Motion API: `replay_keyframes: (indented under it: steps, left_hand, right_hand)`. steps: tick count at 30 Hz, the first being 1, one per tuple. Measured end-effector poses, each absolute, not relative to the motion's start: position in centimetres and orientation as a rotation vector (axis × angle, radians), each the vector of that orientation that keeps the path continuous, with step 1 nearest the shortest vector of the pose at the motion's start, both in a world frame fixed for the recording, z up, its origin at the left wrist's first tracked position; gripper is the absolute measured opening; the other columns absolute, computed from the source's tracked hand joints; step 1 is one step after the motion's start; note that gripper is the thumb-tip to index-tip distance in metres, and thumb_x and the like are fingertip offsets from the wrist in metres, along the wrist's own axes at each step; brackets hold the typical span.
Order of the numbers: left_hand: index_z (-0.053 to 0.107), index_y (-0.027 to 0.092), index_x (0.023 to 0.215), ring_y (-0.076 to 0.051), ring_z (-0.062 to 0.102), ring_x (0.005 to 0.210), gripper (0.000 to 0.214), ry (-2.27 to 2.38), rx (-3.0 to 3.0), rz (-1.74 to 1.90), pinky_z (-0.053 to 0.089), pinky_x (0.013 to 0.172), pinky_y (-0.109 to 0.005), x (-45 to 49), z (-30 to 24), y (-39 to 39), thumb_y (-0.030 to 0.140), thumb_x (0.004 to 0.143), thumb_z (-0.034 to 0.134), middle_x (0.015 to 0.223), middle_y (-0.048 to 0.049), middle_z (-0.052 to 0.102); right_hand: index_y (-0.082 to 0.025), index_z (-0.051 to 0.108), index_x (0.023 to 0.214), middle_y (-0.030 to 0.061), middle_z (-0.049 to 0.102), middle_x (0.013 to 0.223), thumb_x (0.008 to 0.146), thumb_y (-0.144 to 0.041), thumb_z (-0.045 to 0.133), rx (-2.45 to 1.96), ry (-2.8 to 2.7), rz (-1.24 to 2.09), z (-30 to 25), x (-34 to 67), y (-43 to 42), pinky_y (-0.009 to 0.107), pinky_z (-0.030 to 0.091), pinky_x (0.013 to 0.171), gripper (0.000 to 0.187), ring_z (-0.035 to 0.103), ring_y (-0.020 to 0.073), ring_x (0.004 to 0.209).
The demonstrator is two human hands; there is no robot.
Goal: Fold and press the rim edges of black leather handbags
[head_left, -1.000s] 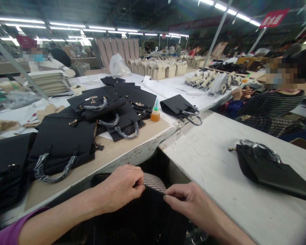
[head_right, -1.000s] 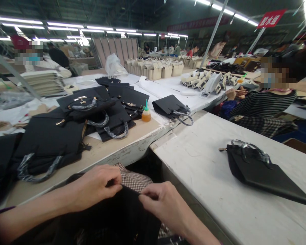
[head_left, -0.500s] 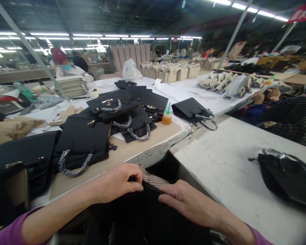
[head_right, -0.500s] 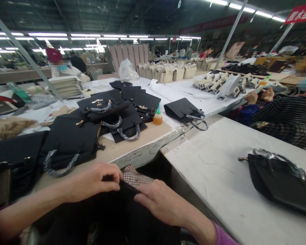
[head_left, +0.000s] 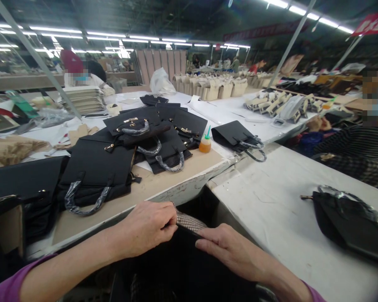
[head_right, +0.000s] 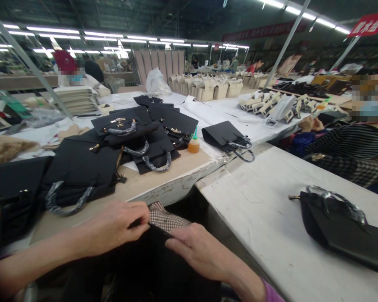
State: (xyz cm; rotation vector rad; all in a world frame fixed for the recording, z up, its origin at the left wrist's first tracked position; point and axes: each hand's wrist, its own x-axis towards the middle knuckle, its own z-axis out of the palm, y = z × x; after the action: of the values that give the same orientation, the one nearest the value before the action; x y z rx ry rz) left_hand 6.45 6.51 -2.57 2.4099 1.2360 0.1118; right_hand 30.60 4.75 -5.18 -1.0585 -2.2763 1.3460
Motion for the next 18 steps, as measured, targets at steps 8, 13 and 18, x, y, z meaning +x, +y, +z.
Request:
replay_keyframes:
  steps: [8, 13, 18]
  left_hand:
    - [0.056, 0.020, 0.071, -0.013, 0.052, 0.064, 0.013, 1.304, 2.406, 0.130, 0.030, 0.060, -0.026, 7.15, -2.95, 6.34, 0.014, 0.082, 0.053, 0.073, 0.0029, 0.060]
    - [0.055, 0.020, 0.069, -0.013, 0.054, 0.067, 0.013, 1.302, 2.330, 0.150, 0.033, 0.062, -0.025, 7.31, -2.63, 6.22, 0.014, 0.081, 0.053, 0.073, 0.0028, 0.060]
    - [0.052, 0.020, 0.068, -0.014, 0.054, 0.068, 0.014, 1.306, 2.289, 0.157, 0.035, 0.063, -0.026, 7.55, -2.28, 6.29, 0.014, 0.081, 0.052, 0.072, 0.0023, 0.059]
  right_hand:
    - [-0.020, 0.040, 0.065, -0.0048, 0.037, 0.064, 0.099, -0.028, 0.044, -1.052, -2.291, 1.352, -4.93, 30.76, 4.67, 0.022, 0.032, 0.055, 0.035, 0.037, 0.0106, 0.059]
    - [-0.019, 0.039, 0.064, -0.0056, 0.035, 0.063, 0.098, -0.026, 0.046, -1.048, -2.289, 1.337, -5.14, 30.80, 4.57, 0.022, 0.029, 0.054, 0.035, 0.034, 0.0098, 0.058]
    - [-0.019, 0.041, 0.061, -0.0052, 0.033, 0.063, 0.095, -0.031, 0.049, -1.057, -2.216, 1.414, -5.15, 30.72, 4.56, 0.021, 0.031, 0.053, 0.037, 0.033, 0.0101, 0.059]
